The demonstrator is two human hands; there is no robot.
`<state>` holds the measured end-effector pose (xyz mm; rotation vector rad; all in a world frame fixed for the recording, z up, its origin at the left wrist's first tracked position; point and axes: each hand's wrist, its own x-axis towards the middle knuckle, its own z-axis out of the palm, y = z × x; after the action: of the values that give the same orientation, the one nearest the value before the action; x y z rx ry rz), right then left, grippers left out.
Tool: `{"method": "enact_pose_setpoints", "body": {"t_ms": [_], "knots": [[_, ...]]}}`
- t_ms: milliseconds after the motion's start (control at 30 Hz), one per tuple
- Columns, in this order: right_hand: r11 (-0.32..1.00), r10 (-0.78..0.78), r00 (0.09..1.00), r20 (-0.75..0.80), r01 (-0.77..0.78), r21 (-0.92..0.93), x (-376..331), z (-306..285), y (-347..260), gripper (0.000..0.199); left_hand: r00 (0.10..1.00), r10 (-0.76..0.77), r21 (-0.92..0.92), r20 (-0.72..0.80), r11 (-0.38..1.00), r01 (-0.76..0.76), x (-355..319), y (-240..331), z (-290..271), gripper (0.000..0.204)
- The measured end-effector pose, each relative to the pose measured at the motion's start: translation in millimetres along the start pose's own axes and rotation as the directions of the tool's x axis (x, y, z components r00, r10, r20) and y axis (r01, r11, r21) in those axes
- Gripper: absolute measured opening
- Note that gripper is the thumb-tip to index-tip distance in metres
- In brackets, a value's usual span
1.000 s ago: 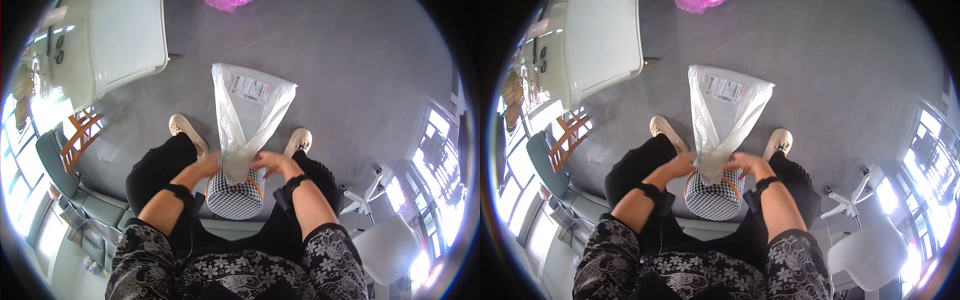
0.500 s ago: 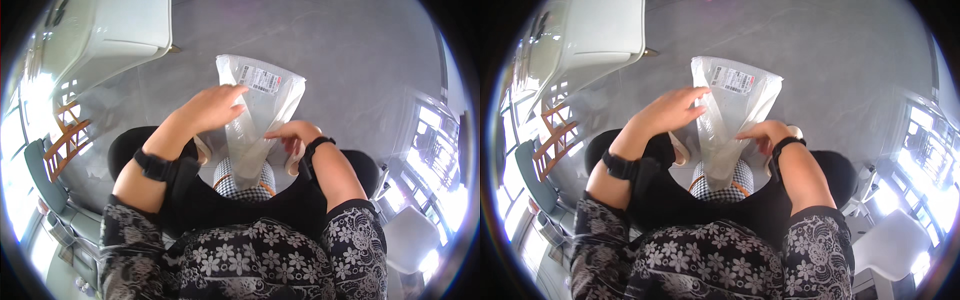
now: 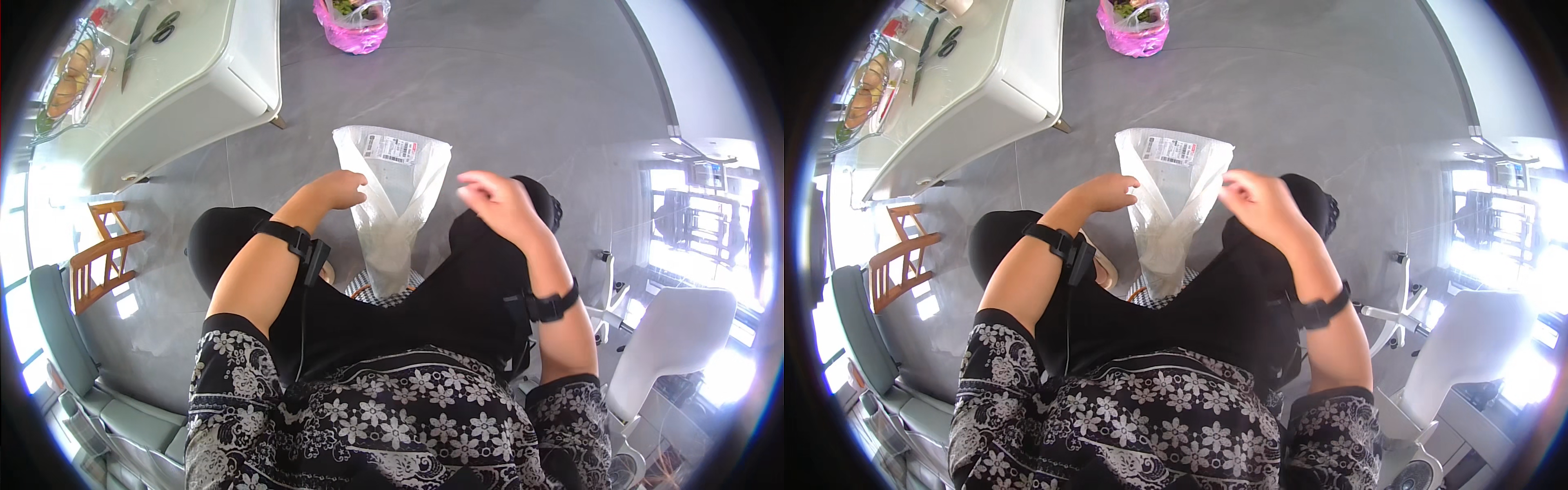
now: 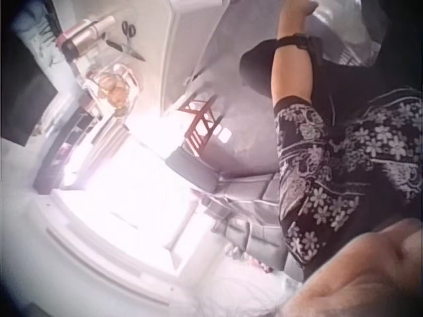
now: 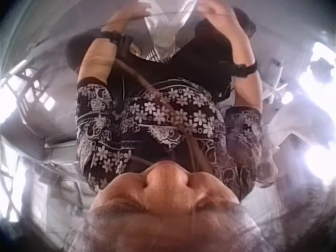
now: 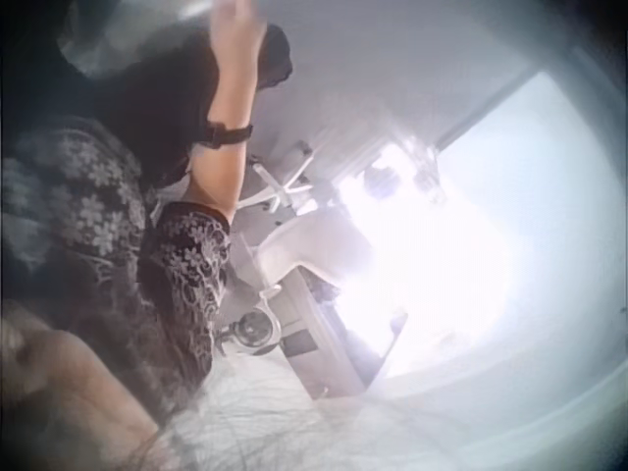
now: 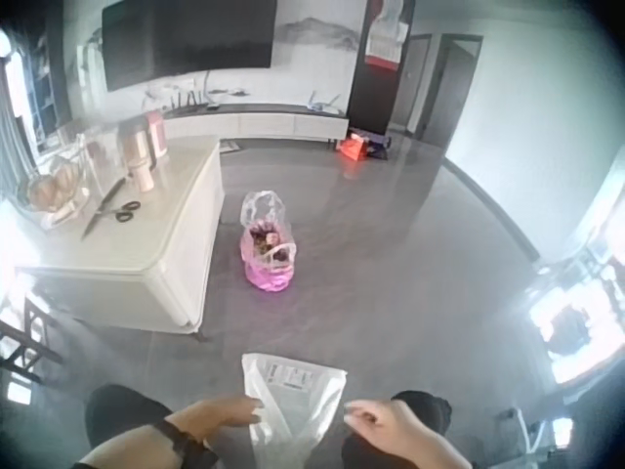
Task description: The recorder unboxes a new floor mop and assembles its components.
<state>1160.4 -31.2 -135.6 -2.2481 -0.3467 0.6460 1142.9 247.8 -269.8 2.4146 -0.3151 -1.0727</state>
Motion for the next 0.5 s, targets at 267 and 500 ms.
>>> {"method": "enact_pose_setpoints", "body": {"t_ms": [267,500], "knots": [[0.884,0.467,0.755,-0.461,-0.407,0.229,-128.7,0.2,148.6,0.022,0.997,-0.070,0.021,0.017,0.997,0.069,-17.9,34.3,1.3,0.045],[0.817,0.399,0.858,0.325,-0.493,0.300,-250.8,90.3,163.8,0.030,0.999,-0.037,-0.044,-0.031,0.998,0.035,-17.2,20.3,-0.8,0.046]]}}
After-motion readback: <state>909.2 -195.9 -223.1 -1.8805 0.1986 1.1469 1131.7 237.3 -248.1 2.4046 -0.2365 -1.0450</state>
